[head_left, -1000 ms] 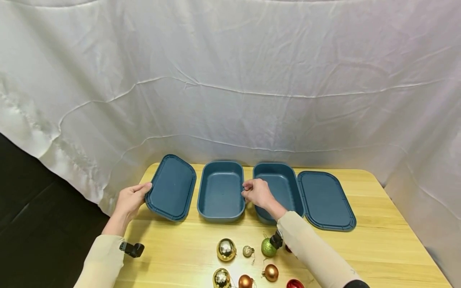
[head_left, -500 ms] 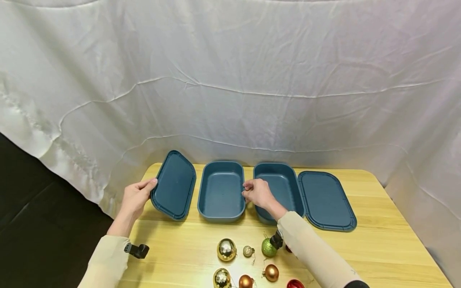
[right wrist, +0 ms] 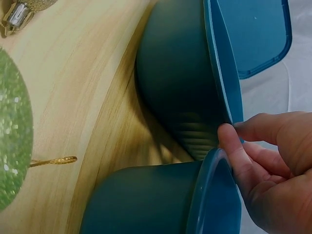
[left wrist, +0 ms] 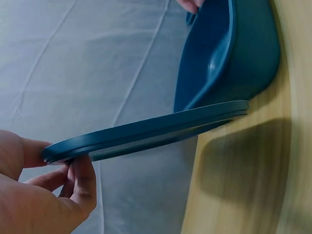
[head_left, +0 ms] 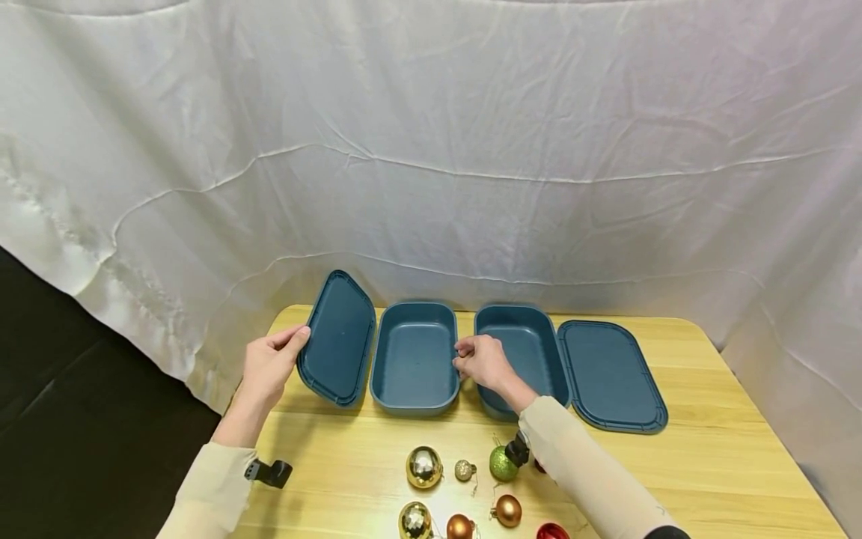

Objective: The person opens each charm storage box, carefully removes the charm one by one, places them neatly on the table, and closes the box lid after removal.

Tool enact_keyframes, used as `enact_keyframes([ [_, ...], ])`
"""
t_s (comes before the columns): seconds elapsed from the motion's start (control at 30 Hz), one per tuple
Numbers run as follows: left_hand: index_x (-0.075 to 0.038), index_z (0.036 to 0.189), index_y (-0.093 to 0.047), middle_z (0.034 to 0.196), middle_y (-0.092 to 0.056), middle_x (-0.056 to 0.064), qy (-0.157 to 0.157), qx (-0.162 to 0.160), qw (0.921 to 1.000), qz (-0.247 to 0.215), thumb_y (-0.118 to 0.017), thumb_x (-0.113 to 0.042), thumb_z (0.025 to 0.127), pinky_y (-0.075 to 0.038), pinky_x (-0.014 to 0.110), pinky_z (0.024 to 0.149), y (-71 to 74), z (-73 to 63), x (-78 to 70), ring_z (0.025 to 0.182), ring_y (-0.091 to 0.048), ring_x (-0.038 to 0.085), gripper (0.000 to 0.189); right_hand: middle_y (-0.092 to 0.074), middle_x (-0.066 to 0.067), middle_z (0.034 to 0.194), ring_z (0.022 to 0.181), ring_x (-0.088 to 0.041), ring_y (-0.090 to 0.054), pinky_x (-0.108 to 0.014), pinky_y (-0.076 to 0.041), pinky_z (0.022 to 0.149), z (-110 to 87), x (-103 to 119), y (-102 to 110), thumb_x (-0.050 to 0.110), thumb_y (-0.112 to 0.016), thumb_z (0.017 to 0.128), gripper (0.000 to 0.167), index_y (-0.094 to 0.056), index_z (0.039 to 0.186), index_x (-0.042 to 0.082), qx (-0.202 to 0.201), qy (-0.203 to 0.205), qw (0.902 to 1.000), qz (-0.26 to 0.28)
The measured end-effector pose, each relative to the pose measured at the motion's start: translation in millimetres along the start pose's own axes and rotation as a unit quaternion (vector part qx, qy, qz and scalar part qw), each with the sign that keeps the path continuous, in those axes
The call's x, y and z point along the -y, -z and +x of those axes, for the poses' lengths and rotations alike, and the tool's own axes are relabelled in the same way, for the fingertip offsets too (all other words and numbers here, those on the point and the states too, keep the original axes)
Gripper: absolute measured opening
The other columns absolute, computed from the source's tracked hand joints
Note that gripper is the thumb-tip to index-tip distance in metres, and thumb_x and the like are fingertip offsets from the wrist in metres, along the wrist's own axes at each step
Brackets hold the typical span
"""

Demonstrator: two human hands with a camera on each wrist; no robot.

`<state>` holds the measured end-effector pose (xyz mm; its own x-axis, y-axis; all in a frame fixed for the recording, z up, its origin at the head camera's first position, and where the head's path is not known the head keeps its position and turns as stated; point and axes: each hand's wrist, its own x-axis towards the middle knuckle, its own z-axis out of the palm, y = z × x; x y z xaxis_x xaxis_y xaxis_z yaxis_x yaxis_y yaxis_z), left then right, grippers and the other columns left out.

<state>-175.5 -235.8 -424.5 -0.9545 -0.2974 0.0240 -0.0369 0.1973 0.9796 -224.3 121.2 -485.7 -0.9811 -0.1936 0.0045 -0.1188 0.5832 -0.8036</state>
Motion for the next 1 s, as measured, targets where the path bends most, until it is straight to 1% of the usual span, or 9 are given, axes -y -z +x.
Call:
enact_keyframes([
  [0.07, 0.007, 0.134, -0.069, 0.118, -0.076, 0.005, -0.011, -0.001, 0.9999, 0.004, -0.068, -0.019, 0.104, -0.057, 0.011, 0.079, -4.0, -2.8, -3.2, 0.085, -0.067, -0.011, 0.04, -0.078, -0.016, 0.106, 0.072, -0.026, -0.078, -0.036, -0.066, 0.076, -0.2, 0.1, 0.0, 0.002, -0.075, 0.094, 0.032, -0.074, 0.124, -0.006, 0.0, 0.0, 1.0, -0.001],
  [0.17, 0.007, 0.134, -0.069, 0.132, -0.071, 0.022, -0.021, 0.006, 0.9998, 0.002, -0.067, -0.018, 0.104, -0.057, 0.011, 0.08, -9.6, -7.0, -8.2, 0.087, -0.067, -0.012, 0.039, -0.078, -0.017, 0.106, 0.071, -0.026, -0.079, -0.037, -0.066, 0.077, -0.4, -0.1, 0.0, 0.003, -0.075, 0.094, 0.032, -0.074, 0.125, -0.006, 0.0, 0.0, 1.0, -0.003],
  [0.2, 0.006, 0.134, -0.069, 0.135, -0.069, 0.025, -0.023, 0.008, 0.9997, 0.003, -0.067, -0.019, 0.104, -0.057, 0.01, 0.08, -11.2, -8.3, -9.8, 0.088, -0.067, -0.012, 0.039, -0.078, -0.017, 0.106, 0.071, -0.026, -0.079, -0.037, -0.066, 0.078, -0.5, -0.2, 0.0, 0.002, -0.074, 0.094, 0.032, -0.074, 0.125, -0.006, -0.001, 0.0, 1.0, -0.005],
  [0.27, 0.005, 0.135, -0.069, 0.138, -0.066, 0.029, -0.025, 0.01, 0.9996, 0.006, -0.068, -0.021, 0.104, -0.057, 0.01, 0.08, -14.1, -11.1, -13.1, 0.088, -0.067, -0.013, 0.04, -0.078, -0.018, 0.107, 0.072, -0.028, -0.079, -0.038, -0.066, 0.078, -0.7, -0.2, 0.0, 0.002, -0.074, 0.094, 0.032, -0.074, 0.125, -0.007, 0.001, 0.001, 1.0, -0.006],
  [0.43, 0.0, 0.134, -0.072, 0.135, -0.068, 0.026, -0.039, 0.001, 0.999, 0.022, -0.071, -0.025, 0.103, -0.056, 0.008, 0.078, -21.8, -17.5, -20.0, 0.086, -0.066, -0.015, 0.039, -0.078, -0.018, 0.107, 0.074, -0.03, -0.079, -0.039, -0.065, 0.081, -0.5, 0.8, 0.2, 0.002, -0.075, 0.094, 0.032, -0.074, 0.125, -0.006, 0.001, 0.001, 1.0, -0.007],
  [0.6, -0.002, 0.129, -0.075, 0.129, -0.072, 0.026, -0.068, -0.01, 0.9971, 0.032, -0.073, -0.024, 0.101, -0.055, 0.009, 0.073, -34.3, -21.2, -23.1, 0.081, -0.065, -0.013, 0.036, -0.078, -0.017, 0.108, 0.073, -0.028, -0.079, -0.039, -0.065, 0.082, -0.6, 0.7, 0.0, 0.003, -0.075, 0.094, 0.031, -0.075, 0.125, -0.005, -0.001, -0.002, 1.0, -0.006],
  [0.77, -0.003, 0.124, -0.079, 0.12, -0.077, 0.024, -0.118, -0.026, 0.9917, 0.044, -0.076, -0.019, 0.099, -0.053, 0.008, 0.071, -50.0, -24.1, -22.2, 0.079, -0.064, -0.013, 0.03, -0.077, -0.017, 0.109, 0.076, -0.031, -0.079, -0.038, -0.065, 0.08, -1.6, 1.8, 0.6, 0.003, -0.074, 0.095, 0.031, -0.074, 0.126, -0.004, 0.005, -0.004, 1.0, 0.0],
  [0.87, -0.004, 0.122, -0.08, 0.113, -0.079, 0.022, -0.145, -0.025, 0.9881, 0.046, -0.078, -0.019, 0.097, -0.054, 0.009, 0.07, -61.3, -27.5, -22.1, 0.078, -0.065, -0.011, 0.029, -0.077, -0.017, 0.109, 0.078, -0.032, -0.079, -0.038, -0.065, 0.079, -1.9, 2.4, 0.6, 0.003, -0.074, 0.095, 0.031, -0.074, 0.125, -0.004, 0.005, -0.004, 1.0, 0.002],
  [1.0, -0.004, 0.119, -0.081, 0.102, -0.08, 0.019, -0.176, -0.022, 0.9831, 0.045, -0.081, -0.017, 0.094, -0.055, 0.01, 0.069, -80.2, -33.8, -21.5, 0.075, -0.065, -0.008, 0.028, -0.077, -0.017, 0.108, 0.077, -0.031, -0.079, -0.037, -0.065, 0.078, -1.2, 1.8, 0.2, 0.003, -0.074, 0.095, 0.03, -0.075, 0.124, -0.004, 0.002, -0.002, 1.0, -0.001],
])
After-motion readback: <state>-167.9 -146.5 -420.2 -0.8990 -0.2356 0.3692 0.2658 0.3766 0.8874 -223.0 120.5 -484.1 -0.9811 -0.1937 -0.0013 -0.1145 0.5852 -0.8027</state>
